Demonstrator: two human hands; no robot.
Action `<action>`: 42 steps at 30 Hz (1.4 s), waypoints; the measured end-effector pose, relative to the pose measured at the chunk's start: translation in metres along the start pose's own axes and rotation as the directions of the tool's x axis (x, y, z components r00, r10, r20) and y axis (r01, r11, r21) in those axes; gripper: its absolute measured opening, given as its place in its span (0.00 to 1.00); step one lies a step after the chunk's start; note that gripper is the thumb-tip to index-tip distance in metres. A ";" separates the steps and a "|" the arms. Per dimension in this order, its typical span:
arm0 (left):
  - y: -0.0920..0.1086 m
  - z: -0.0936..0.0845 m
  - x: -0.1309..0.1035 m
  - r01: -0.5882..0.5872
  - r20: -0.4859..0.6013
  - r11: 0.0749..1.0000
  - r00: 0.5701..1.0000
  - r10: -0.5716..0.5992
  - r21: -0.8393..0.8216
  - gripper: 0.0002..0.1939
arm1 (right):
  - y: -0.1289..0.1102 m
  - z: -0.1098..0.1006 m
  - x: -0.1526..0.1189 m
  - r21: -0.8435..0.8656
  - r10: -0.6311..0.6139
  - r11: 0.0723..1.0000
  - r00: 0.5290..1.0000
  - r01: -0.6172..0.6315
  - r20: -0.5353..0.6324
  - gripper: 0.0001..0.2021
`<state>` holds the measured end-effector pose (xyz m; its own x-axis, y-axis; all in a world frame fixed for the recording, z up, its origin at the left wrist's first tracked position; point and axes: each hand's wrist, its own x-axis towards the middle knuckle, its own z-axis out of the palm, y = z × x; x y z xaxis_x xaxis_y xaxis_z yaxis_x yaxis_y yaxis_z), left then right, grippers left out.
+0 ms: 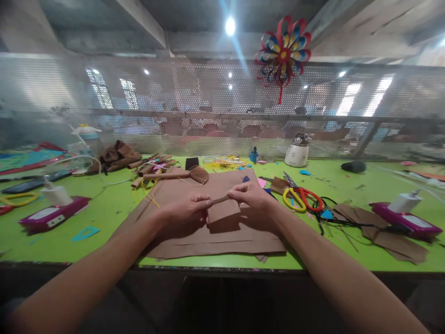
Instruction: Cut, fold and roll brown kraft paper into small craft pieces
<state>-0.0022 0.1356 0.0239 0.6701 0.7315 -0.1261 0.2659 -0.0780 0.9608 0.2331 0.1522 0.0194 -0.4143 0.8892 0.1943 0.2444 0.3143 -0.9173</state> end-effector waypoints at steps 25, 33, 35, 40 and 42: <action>0.007 0.011 -0.001 -0.126 -0.195 0.940 0.978 0.066 -0.316 0.10 | -0.027 0.013 -0.015 -0.133 -0.009 0.989 0.940 0.058 0.342 0.13; 0.007 0.015 0.001 -0.061 -0.153 0.983 0.984 0.088 0.171 0.10 | -0.025 0.025 -0.014 -0.416 -0.036 0.897 0.962 0.151 0.271 0.13; 0.003 0.012 0.004 -0.078 -0.157 0.949 0.979 0.131 0.305 0.09 | -0.024 0.027 -0.015 -0.462 -0.041 0.875 0.973 0.144 0.227 0.11; -0.006 0.003 0.009 -0.083 -0.169 0.795 0.959 0.229 0.601 0.09 | -0.011 0.030 -0.011 -0.553 -0.103 0.804 0.967 0.219 0.233 0.09; -0.009 0.001 0.010 -0.087 -0.154 0.735 0.955 0.254 0.673 0.09 | -0.005 0.030 -0.009 -0.573 -0.137 0.779 0.961 0.254 0.239 0.09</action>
<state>0.0023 0.1430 0.0140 0.6008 0.7829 0.1619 0.6031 -0.5768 0.5510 0.2091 0.1324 0.0114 -0.6411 0.7323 0.2298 0.5878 0.6609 -0.4665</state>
